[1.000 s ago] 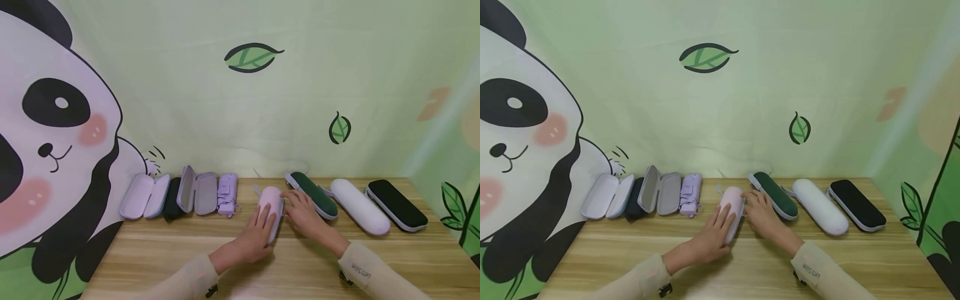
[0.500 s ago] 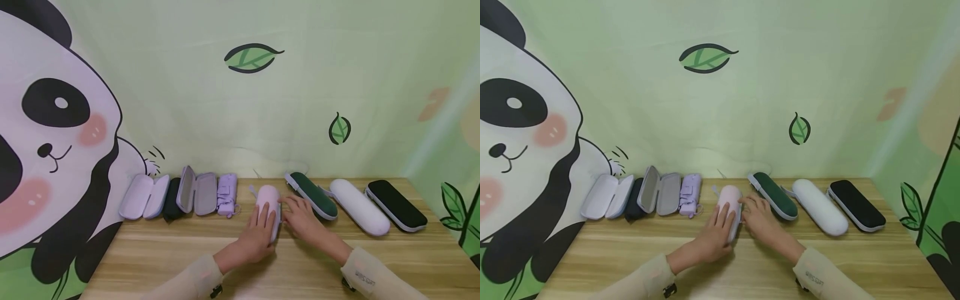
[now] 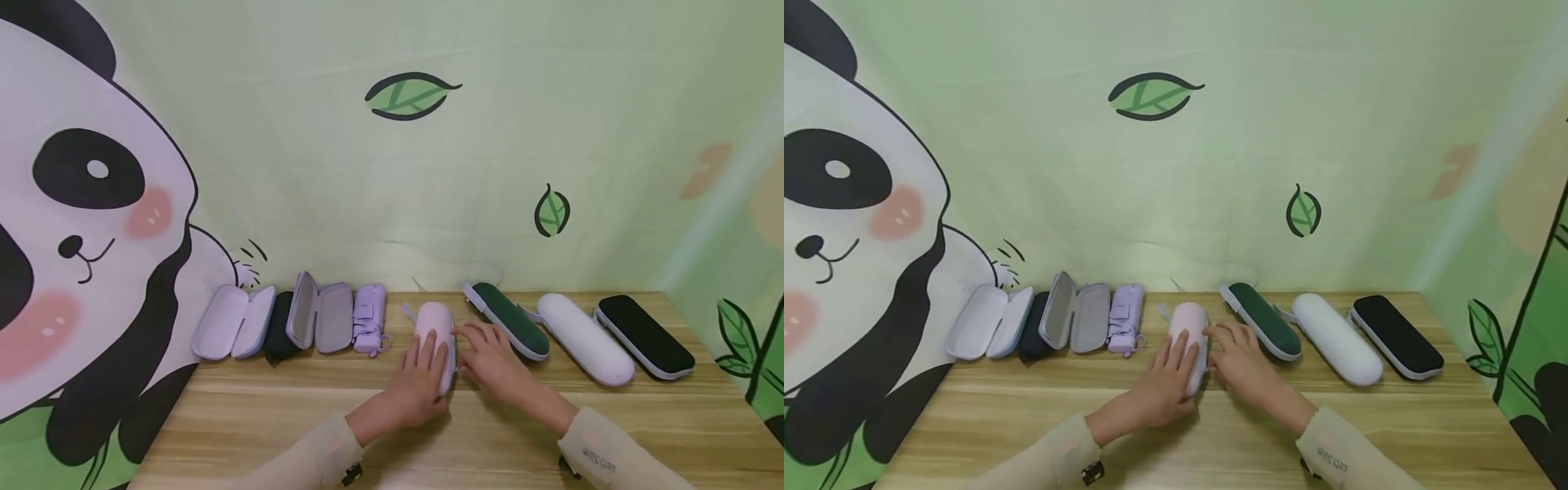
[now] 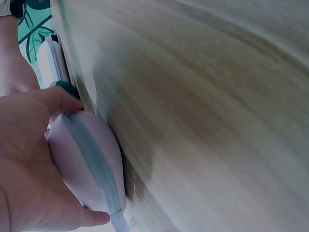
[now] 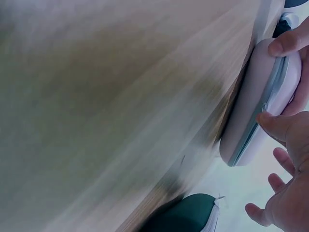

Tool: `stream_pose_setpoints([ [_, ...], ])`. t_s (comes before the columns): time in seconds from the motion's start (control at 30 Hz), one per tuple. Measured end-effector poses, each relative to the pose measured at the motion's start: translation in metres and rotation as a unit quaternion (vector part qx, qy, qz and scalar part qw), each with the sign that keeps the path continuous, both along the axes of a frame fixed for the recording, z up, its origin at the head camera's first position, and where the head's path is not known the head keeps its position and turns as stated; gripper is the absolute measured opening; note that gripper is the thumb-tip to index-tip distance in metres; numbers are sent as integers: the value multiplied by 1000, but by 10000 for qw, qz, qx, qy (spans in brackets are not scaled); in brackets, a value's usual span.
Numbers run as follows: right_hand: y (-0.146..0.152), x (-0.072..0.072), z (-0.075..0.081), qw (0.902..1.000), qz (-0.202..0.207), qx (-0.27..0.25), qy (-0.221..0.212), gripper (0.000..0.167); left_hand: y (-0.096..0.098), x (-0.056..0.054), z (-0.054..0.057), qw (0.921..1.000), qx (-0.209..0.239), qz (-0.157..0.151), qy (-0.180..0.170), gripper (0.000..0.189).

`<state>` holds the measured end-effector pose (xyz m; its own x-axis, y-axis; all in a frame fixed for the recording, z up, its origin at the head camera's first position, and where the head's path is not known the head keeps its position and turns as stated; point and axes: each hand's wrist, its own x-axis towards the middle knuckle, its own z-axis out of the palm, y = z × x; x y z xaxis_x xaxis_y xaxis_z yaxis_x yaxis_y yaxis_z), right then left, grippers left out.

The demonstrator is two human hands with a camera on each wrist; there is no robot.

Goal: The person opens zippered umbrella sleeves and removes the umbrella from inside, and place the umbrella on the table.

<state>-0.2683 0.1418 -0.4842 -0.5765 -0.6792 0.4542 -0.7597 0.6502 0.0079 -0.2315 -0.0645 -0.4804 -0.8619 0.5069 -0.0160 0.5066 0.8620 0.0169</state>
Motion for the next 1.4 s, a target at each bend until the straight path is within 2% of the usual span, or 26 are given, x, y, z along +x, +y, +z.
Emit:
stream_pose_setpoints([
  [0.27,20,-5,4,9997,-18,112,-227,19,-6,0,6,9975,-296,-648,28,106],
  [0.5,26,-10,6,9996,153,200,-156,19,-14,-2,14,9902,-363,-1292,399,92],
  [0.63,25,-10,8,9993,255,202,-205,16,-23,-8,12,9862,-380,-1589,281,88],
  [0.77,23,-11,9,9992,233,226,-242,16,-29,-14,3,9835,-393,-1745,282,89],
  [0.9,24,-12,8,9993,170,266,-217,16,-29,-19,-8,9832,-372,-1662,649,87],
  [1.0,29,-11,6,9996,57,227,-149,17,-25,-20,-11,9856,-208,-1442,861,84],
  [1.13,39,-9,4,9999,-71,149,-28,21,-21,-24,-17,9909,72,-1084,797,84],
  [1.27,45,-8,2,9999,-33,110,129,24,-19,-27,-25,9938,164,-809,740,82],
  [1.4,49,-8,1,9996,-33,80,265,23,-13,-27,-23,9949,65,-612,801,81],
])
